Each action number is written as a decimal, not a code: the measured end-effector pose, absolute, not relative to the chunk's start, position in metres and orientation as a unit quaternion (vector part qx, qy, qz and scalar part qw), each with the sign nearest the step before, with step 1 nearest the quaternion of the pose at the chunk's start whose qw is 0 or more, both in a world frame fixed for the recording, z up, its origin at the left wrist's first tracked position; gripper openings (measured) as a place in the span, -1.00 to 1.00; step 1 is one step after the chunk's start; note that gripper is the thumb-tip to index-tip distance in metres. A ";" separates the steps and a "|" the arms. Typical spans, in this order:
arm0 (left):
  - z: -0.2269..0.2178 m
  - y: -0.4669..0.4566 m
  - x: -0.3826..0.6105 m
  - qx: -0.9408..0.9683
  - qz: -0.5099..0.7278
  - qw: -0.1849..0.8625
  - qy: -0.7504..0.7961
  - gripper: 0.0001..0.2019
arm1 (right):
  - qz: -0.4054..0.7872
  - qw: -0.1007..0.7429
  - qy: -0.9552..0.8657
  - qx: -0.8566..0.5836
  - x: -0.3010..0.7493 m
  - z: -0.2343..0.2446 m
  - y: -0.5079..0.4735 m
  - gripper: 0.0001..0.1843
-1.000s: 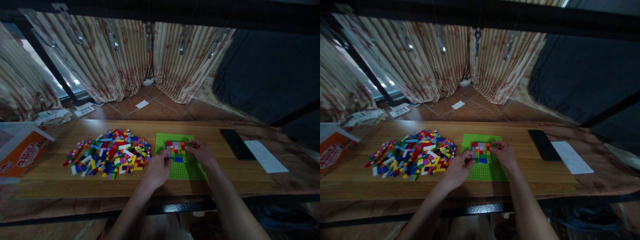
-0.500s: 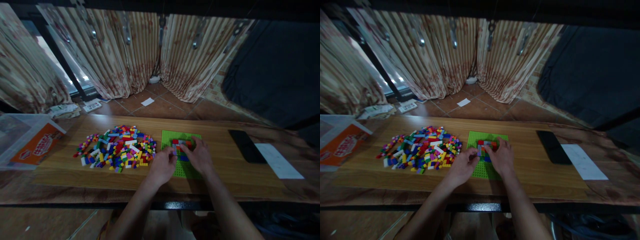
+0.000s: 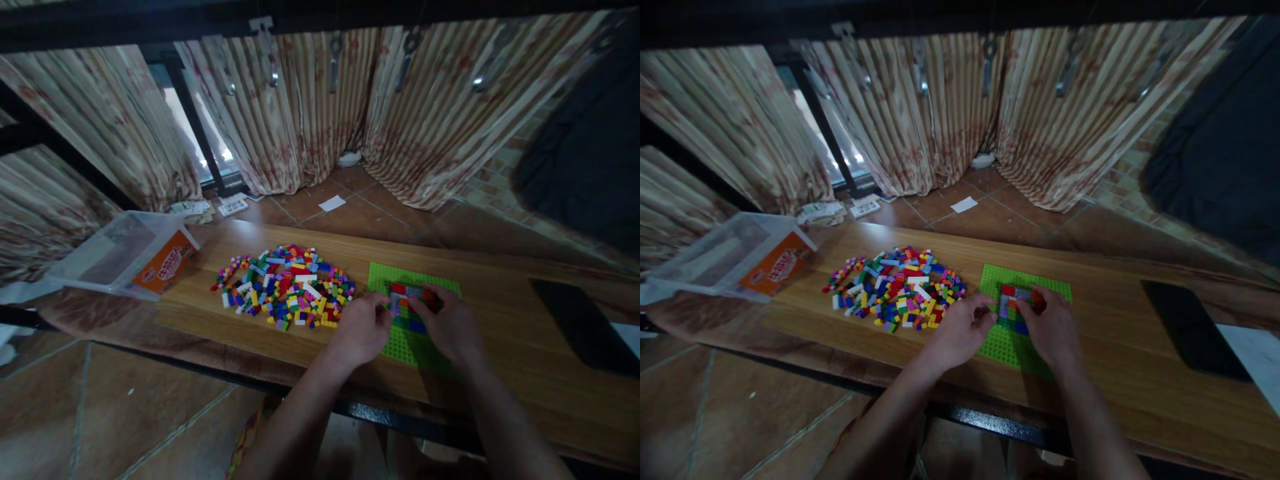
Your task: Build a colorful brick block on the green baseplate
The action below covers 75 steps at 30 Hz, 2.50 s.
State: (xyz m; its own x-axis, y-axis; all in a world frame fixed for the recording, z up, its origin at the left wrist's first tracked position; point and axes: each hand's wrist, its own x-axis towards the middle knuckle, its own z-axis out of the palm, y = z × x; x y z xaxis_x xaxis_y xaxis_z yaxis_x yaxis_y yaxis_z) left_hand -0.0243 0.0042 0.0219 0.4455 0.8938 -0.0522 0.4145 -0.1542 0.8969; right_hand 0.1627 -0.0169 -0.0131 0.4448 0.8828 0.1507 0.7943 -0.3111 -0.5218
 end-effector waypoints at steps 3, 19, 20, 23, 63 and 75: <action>0.025 0.013 -0.038 0.692 0.297 0.456 0.474 -0.76 | 0.066 0.265 -0.538 -0.797 0.162 -0.014 -0.018 -0.45; 0.031 0.051 -0.120 0.600 0.409 0.313 0.612 -0.79 | 0.020 0.273 -0.584 -0.764 0.163 -0.024 -0.014 -0.45; 0.033 0.052 -0.131 0.586 0.400 0.283 0.645 -0.78 | 0.018 0.274 -0.583 -0.764 0.163 -0.024 -0.014 -0.45; 0.035 0.053 -0.156 0.570 0.319 0.207 0.728 -0.76 | 0.014 0.277 -0.582 -0.764 0.162 -0.024 -0.015 -0.45; 0.041 0.052 -0.151 0.446 0.489 0.529 0.531 -0.68 | -0.017 0.352 -0.550 -0.757 0.153 -0.005 -0.017 -0.47; 0.040 0.033 -0.076 0.580 0.402 0.592 0.389 -0.72 | 0.385 0.581 -0.444 -0.563 0.060 0.021 -0.014 -0.70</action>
State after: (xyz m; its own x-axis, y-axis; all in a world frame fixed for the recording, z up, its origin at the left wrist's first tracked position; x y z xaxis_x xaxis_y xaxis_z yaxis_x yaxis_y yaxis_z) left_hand -0.0760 0.0328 0.0398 0.3735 0.9276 0.0060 -0.0250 0.0036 0.9997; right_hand 0.0600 -0.0139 0.0215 0.3090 0.9475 0.0824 0.0527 0.0695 -0.9962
